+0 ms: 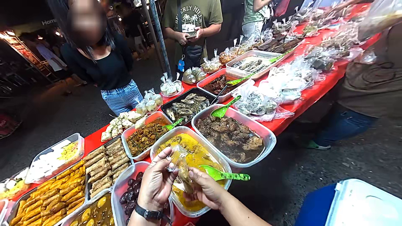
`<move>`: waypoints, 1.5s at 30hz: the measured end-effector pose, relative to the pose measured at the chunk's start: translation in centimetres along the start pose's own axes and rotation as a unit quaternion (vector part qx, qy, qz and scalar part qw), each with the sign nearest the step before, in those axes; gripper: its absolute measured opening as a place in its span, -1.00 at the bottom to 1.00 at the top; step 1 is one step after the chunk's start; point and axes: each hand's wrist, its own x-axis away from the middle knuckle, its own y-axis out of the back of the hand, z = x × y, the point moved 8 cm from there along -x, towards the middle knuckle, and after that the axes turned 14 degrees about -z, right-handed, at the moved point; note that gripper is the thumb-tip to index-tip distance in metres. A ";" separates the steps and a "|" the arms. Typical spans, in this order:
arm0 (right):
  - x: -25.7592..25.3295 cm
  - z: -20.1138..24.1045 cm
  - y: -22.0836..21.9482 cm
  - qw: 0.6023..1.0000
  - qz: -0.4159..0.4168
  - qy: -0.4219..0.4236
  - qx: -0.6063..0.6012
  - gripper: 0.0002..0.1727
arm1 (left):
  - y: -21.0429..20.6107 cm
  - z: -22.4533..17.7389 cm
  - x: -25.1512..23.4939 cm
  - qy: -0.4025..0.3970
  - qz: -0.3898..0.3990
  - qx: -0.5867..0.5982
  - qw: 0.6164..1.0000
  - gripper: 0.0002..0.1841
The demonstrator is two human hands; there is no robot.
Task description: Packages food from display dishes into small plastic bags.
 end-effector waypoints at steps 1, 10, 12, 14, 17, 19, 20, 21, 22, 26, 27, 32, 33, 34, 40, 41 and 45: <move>0.1 0.1 -0.2 1.000 -0.005 -0.004 -0.012 -0.46 | 0.1 -0.1 -0.2 -0.003 0.005 -0.010 1.000 -0.72; -0.1 2.0 1.4 0.980 -0.137 -0.018 -0.146 -0.55 | 0.5 -1.3 0.4 -0.118 0.160 -0.245 0.949 -0.39; 0.1 2.0 1.5 0.975 -0.147 -0.024 -0.167 -0.54 | 0.4 -1.0 1.0 -0.190 0.173 -0.324 0.911 0.03; 0.3 2.1 1.2 0.974 -0.144 -0.029 -0.172 -0.45 | 0.7 -0.6 0.6 -0.268 0.142 -0.404 0.863 0.20; 0.3 1.9 1.0 0.978 -0.126 -0.031 -0.165 -0.37 | 1.3 -0.7 -0.3 -0.365 0.092 -0.464 0.802 -0.16; 0.2 1.7 1.0 0.977 -0.122 -0.034 -0.169 -0.39 | 1.3 -1.5 -0.2 -0.409 0.084 -0.427 0.802 -0.63; 0.2 1.6 0.9 0.976 -0.121 -0.036 -0.177 -0.41 | 1.4 -2.0 -0.4 -0.401 0.078 -0.389 0.825 -0.76; 0.4 1.6 0.8 0.974 -0.121 -0.038 -0.188 -0.43 | 1.7 -2.4 -0.6 -0.377 0.065 -0.333 0.862 -0.82; 0.5 1.6 0.7 0.972 -0.122 -0.040 -0.199 -0.43 | 2.2 -2.7 -1.0 -0.342 0.040 -0.270 0.899 -0.83; 0.9 2.1 0.4 0.963 -0.133 -0.028 -0.232 -0.36 | 4.2 -2.0 -2.0 -0.240 -0.051 -0.157 0.957 -0.58; 0.9 2.3 0.4 0.963 -0.134 -0.021 -0.233 -0.33 | 4.4 -1.2 -1.8 -0.237 -0.043 -0.177 0.954 -0.52; 1.1 2.6 -0.3 0.969 -0.140 0.015 -0.204 -0.21 | 3.8 1.2 -0.8 -0.358 0.009 -0.307 0.882 -0.61; 1.1 2.5 -0.3 0.967 -0.147 0.020 -0.208 -0.21 | 3.7 1.1 -0.8 -0.388 0.002 -0.324 0.863 -0.75; 1.1 2.5 -0.3 0.964 -0.155 0.022 -0.216 -0.21 | 3.7 0.9 -0.8 -0.404 -0.004 -0.336 0.851 -0.87; 0.9 2.4 0.0 0.951 -0.185 0.047 -0.242 -0.22 | 4.4 0.8 -0.7 -0.414 -0.021 -0.332 0.847 -0.82; 0.8 2.4 0.2 0.952 -0.184 0.052 -0.237 -0.22 | 4.3 0.7 -0.6 -0.418 -0.022 -0.327 0.848 -0.82; 0.6 2.1 0.5 0.954 -0.182 0.057 -0.231 -0.20 | 4.3 -0.1 -0.6 -0.415 -0.005 -0.282 0.865 -0.82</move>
